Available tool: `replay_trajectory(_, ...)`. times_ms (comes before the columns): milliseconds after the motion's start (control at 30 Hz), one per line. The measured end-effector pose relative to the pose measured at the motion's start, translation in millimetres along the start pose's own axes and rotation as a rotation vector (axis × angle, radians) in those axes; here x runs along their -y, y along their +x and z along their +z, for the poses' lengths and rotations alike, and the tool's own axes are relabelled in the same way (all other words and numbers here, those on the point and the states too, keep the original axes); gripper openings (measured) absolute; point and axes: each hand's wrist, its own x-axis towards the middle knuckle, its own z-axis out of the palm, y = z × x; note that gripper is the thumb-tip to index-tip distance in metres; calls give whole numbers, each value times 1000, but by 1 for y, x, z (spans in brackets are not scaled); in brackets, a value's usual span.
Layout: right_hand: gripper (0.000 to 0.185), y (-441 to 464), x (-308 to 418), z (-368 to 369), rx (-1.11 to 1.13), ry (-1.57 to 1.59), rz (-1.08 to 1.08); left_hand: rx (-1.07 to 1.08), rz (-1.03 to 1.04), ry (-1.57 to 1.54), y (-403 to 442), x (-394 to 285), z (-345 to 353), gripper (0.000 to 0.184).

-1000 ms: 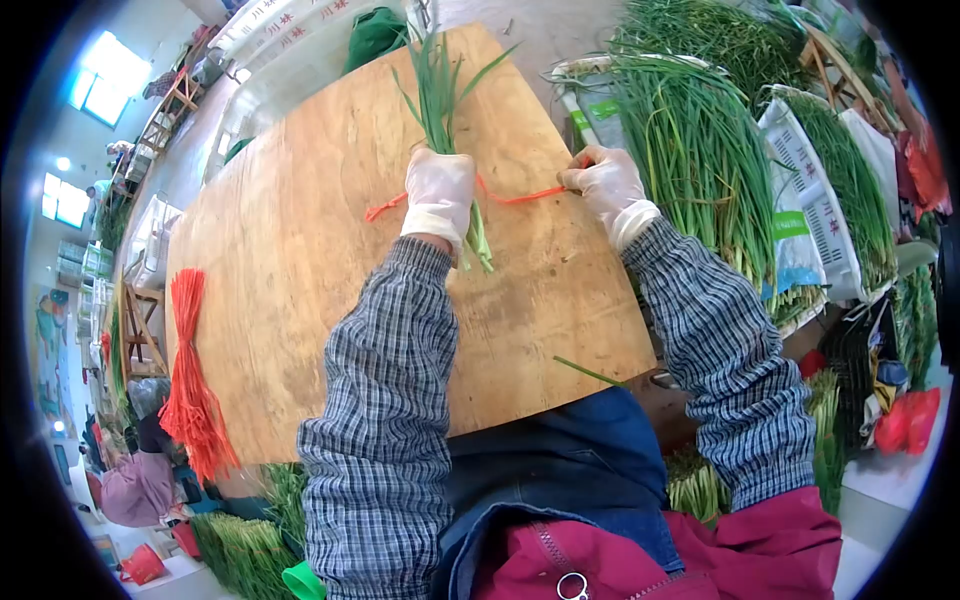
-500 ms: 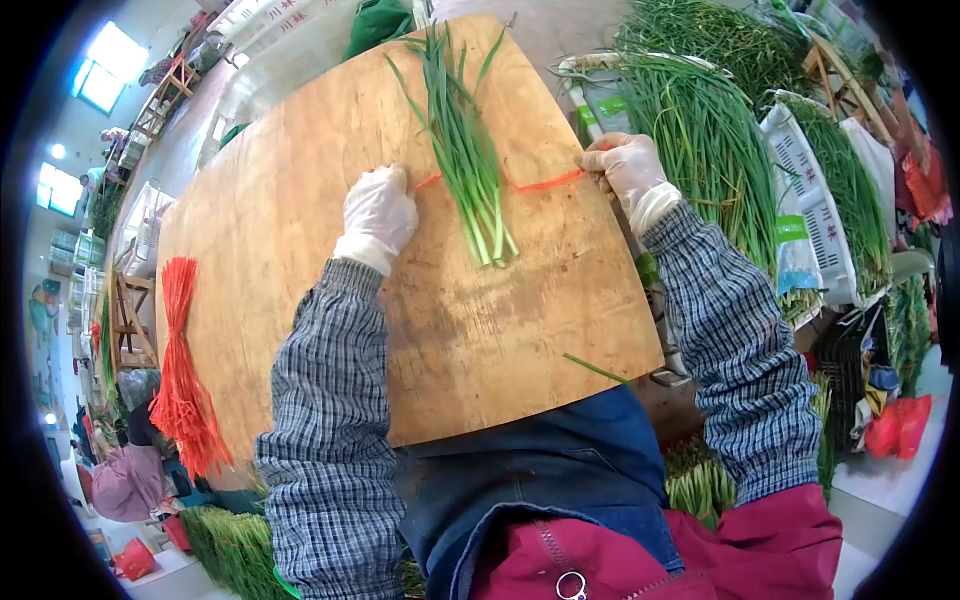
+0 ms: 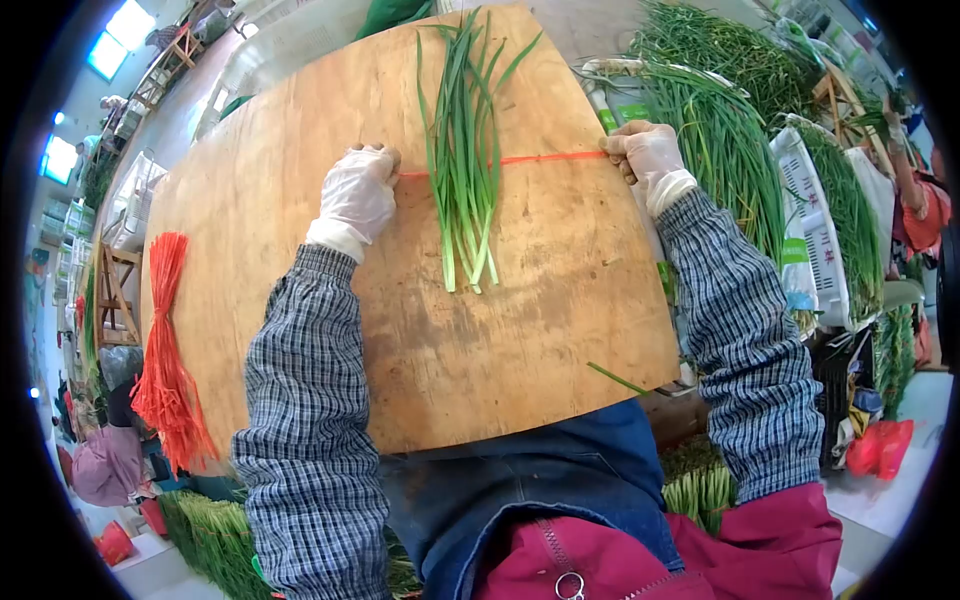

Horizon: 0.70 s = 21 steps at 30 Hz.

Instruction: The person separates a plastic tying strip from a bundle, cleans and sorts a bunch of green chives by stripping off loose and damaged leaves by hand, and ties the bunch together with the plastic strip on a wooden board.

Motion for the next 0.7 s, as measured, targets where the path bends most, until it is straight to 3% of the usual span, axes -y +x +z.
replay_trajectory(133, 17, -2, 1, -7, 54, 54, 33, 57, -47, -41, -6, 3, -13, 13)
replay_trajectory(200, 23, -6, 14, -12, 29, 59, 105, -105, -95, -164, -13, 10, -18, 18)
replay_trajectory(267, 27, -10, 20, -14, -68, -28, 45, -263, -124, -213, -22, 13, -29, 22)
replay_trajectory(333, 40, -8, 20, -25, -161, -139, -48, -235, -351, -395, -30, -1, -41, 21)
replay_trajectory(400, 35, -12, 21, -27, -130, -105, -204, -172, -559, -683, -38, -13, -38, 19)
replay_trajectory(500, 26, -36, 32, -30, -72, -91, -335, -63, -493, -730, -39, -41, -24, 19)
replay_trajectory(533, 25, -44, 35, -37, -39, -47, -337, -122, -364, -545, -38, -48, -12, 19)
replay_trajectory(567, 24, -51, 37, -47, -18, -7, -336, -84, -374, -510, -37, -53, -9, 19)
replay_trajectory(633, 24, -70, 33, -84, -94, -42, -408, -3, -386, -457, -40, -78, -12, 20)
replay_trajectory(700, 25, -80, 12, -128, -260, -210, -410, -154, -401, -530, -54, -92, 2, 19)
